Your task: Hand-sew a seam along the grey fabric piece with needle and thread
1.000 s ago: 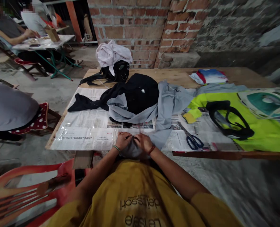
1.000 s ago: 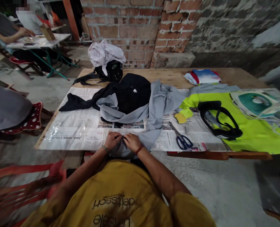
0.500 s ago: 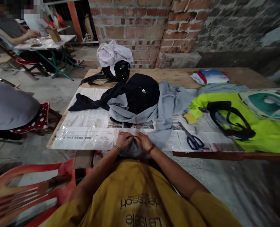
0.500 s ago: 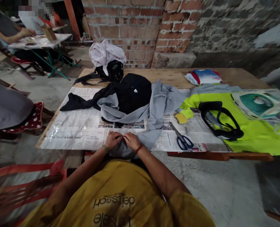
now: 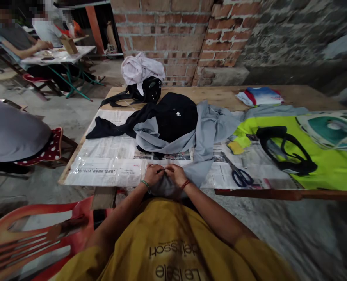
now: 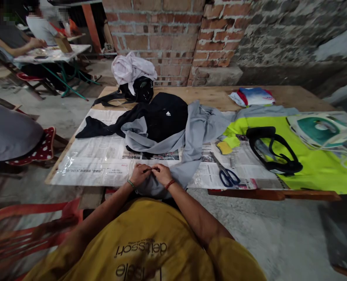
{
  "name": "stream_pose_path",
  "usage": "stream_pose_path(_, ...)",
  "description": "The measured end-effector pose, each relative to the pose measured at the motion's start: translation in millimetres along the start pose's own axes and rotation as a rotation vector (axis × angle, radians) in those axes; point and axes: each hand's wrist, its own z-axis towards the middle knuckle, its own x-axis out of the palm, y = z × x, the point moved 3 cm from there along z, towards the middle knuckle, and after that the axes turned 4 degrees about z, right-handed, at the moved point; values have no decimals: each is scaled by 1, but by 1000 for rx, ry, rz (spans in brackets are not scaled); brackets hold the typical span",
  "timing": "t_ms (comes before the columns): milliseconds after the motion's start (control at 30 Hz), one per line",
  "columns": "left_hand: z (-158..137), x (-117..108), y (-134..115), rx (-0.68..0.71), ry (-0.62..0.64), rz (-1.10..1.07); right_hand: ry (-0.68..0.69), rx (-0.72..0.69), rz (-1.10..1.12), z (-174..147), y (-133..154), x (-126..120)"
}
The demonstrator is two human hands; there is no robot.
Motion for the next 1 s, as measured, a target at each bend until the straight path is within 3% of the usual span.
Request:
stream_pose_path(333, -3, -4, -4, -21, 30, 18, -51, -275, -97, -6, -9, 5)
stream_pose_path(567, -1, -3, -3, -8, 27, 31, -113, -389, -163, -1, -14, 11)
stream_pose_path(800, 0, 2, 1, -3, 31, 38, -101, -423, -162, -4, -11, 11)
stream_pose_path(1000, 0, 6, 4, 23, 26, 48, -139, -324, -22, 0, 8, -6)
